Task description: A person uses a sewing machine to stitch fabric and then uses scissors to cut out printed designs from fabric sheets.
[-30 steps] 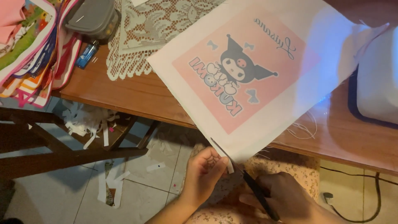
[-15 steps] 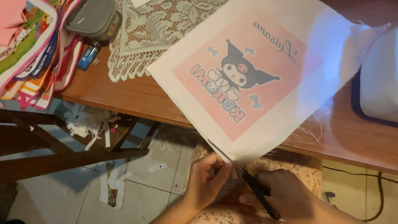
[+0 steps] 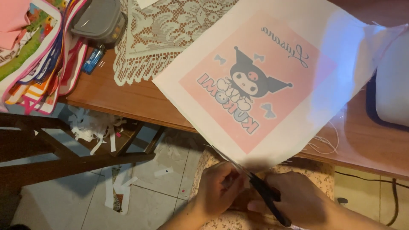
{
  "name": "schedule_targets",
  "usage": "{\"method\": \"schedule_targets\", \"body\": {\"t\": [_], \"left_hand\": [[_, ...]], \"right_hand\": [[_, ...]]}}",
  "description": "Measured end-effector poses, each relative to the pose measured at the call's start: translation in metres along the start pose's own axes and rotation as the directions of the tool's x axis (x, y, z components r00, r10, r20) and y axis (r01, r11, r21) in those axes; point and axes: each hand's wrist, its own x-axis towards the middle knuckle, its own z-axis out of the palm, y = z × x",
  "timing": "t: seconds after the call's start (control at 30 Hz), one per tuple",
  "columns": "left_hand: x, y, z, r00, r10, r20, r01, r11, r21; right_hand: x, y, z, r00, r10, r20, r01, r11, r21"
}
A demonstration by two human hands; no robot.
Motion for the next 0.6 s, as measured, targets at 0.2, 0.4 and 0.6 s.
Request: {"method": "schedule_targets", "body": {"t": [0.2, 0.4, 0.6], "left_hand": [[0.002, 0.002, -0.003, 0.996, 0.083, 0.021, -0.082, 0.996, -0.037], [0.004, 0.006, 0.001, 0.974, 0.225, 0.028, -0.223, 0.973, -0.063], [0.000, 0.001, 0.003, 0.975, 0.223, 0.006, -0.223, 0.974, 0.032]], "right_hand": [[-0.001, 0.001, 0.002, 0.999, 0.022, -0.030, -0.021, 0.999, 0.037], [-0.007, -0.017, -0.015, 1.000, 0.023, 0.005, -0.023, 1.000, -0.010], [-0.001, -0.012, -0.009, 0.999, 0.025, -0.029, -0.026, 0.999, -0.032]]}}
